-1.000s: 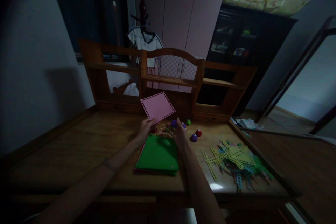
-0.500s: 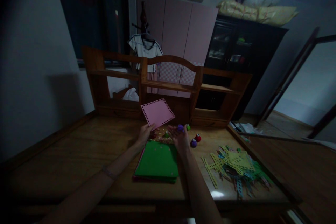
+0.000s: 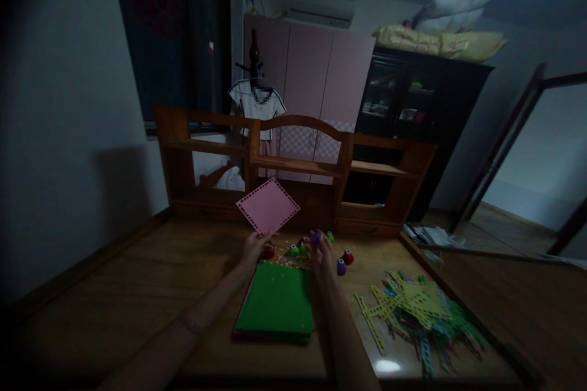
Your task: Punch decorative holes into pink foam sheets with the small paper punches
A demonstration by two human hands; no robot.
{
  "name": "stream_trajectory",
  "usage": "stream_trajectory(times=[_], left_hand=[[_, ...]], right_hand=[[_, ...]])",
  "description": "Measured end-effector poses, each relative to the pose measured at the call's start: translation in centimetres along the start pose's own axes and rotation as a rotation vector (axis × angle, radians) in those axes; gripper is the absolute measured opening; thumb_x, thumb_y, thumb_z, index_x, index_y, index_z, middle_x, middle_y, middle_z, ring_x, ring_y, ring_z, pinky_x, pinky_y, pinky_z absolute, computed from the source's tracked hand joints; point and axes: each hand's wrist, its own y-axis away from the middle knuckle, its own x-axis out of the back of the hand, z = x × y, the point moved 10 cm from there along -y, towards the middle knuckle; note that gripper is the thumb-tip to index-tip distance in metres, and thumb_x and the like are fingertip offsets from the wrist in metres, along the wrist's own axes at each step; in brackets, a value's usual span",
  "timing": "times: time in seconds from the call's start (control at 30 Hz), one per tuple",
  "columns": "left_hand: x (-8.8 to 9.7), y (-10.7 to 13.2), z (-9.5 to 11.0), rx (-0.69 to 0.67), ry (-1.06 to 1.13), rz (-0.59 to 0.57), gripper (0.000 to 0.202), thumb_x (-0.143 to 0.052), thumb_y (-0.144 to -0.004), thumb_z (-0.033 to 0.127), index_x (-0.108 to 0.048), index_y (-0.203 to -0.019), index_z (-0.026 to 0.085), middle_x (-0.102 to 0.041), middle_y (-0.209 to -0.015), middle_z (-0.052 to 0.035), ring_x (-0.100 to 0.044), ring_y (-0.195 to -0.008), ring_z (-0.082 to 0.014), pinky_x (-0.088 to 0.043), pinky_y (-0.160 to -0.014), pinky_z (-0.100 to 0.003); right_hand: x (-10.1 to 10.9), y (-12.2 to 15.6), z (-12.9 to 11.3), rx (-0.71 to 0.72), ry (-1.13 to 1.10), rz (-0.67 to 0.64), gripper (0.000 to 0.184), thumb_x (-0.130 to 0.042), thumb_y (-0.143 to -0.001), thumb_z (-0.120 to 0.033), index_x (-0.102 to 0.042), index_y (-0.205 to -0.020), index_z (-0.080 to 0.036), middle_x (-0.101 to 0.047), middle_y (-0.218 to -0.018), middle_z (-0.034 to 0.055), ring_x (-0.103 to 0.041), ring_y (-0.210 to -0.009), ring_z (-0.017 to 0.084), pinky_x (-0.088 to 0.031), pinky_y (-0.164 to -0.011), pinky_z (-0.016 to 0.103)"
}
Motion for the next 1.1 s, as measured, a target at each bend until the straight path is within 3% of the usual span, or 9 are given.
stream_trajectory(times=[0.1,0.2,0.27,0.4,0.6,0.77,0.97,1.1], left_hand=[[-0.3,0.6,1.0,-0.023,0.046,0.015,0.042,-0.074,-0.063,0.043,-0.064,-0.093,0.015,-0.068,-0.084,-0.0060,-0.061,-0.059,-0.0110,-0.049,-0.053,-0.022],[-1.6,1.5,2.5,-0.069,0.041,-0.063,0.042,-0.074,-0.064,0.042,-0.065,-0.095,0.016,-0.069,-0.095,-0.0089,-0.064,-0.073,-0.0144,-0.051,-0.061,-0.023],[-2.2,1.9,2.4,-0.042,-0.005,-0.092,0.041,-0.072,-0.065,0.045,-0.067,-0.092,0.015,-0.069,-0.092,-0.0091,-0.065,-0.073,-0.0161,-0.049,-0.057,-0.022],[-1.8,1.8,0.7,0.048,-0.048,-0.063,0.045,-0.066,-0.066,0.057,-0.066,-0.072,0.012,-0.066,-0.069,-0.0065,-0.062,-0.056,-0.0149,-0.043,-0.048,-0.022],[-1.3,0.5,-1.3,0.054,-0.128,-0.089,0.052,-0.062,-0.064,0.066,-0.054,-0.053,0.015,-0.048,-0.043,0.0023,-0.041,-0.034,-0.0085,-0.029,-0.037,-0.021],[-0.6,-0.4,-1.4,0.016,-0.123,-0.055,0.047,-0.071,-0.057,0.059,-0.061,-0.065,0.014,-0.054,-0.050,0.0013,-0.048,-0.039,-0.0097,-0.032,-0.039,-0.020],[-0.9,0.2,0.2,-0.016,-0.150,-0.032,0.041,-0.078,-0.052,0.048,-0.063,-0.069,0.014,-0.061,-0.055,-0.0015,-0.054,-0.044,-0.0126,-0.039,-0.044,-0.022],[-1.3,0.5,0.9,-0.060,-0.164,-0.064,0.040,-0.077,-0.054,0.050,-0.064,-0.067,0.014,-0.061,-0.054,-0.0017,-0.054,-0.044,-0.0120,-0.038,-0.044,-0.021]], right_hand=[[0.3,0.4,0.2,0.026,0.111,0.084,0.041,-0.066,-0.067,-0.053,-0.057,-0.096,-0.025,-0.066,-0.084,0.0026,-0.064,-0.069,0.020,-0.051,-0.062,0.032],[-1.1,1.5,-1.2,0.162,0.395,0.067,0.033,-0.065,-0.072,-0.050,-0.058,-0.092,-0.024,-0.065,-0.080,0.0017,-0.062,-0.070,0.020,-0.048,-0.062,0.030],[-2.4,2.4,-2.4,0.281,0.577,0.026,0.029,-0.063,-0.075,-0.048,-0.060,-0.090,-0.024,-0.065,-0.082,0.0026,-0.061,-0.074,0.021,-0.046,-0.065,0.031],[-3.5,3.2,-3.5,0.416,0.811,0.005,0.026,-0.060,-0.078,-0.046,-0.065,-0.091,-0.024,-0.066,-0.086,0.0041,-0.058,-0.073,0.022,-0.043,-0.068,0.032],[-3.2,2.7,-2.4,0.424,0.946,-0.008,0.026,-0.053,-0.081,-0.046,-0.065,-0.091,-0.025,-0.066,-0.081,0.0035,-0.056,-0.065,0.020,-0.039,-0.061,0.030],[-2.9,2.8,-1.8,0.426,1.017,-0.022,0.022,-0.055,-0.080,-0.044,-0.064,-0.076,-0.024,-0.062,-0.068,0.0023,-0.055,-0.062,0.020,-0.036,-0.057,0.028],[-2.7,2.5,-1.5,0.457,1.122,-0.005,0.016,-0.056,-0.077,-0.036,-0.064,-0.077,-0.022,-0.062,-0.076,0.0040,-0.057,-0.071,0.021,-0.039,-0.063,0.030],[-3.7,3.0,-2.0,0.502,1.155,-0.039,0.016,-0.055,-0.076,-0.028,-0.063,-0.089,-0.024,-0.061,-0.090,0.0054,-0.057,-0.081,0.022,-0.042,-0.070,0.032]])
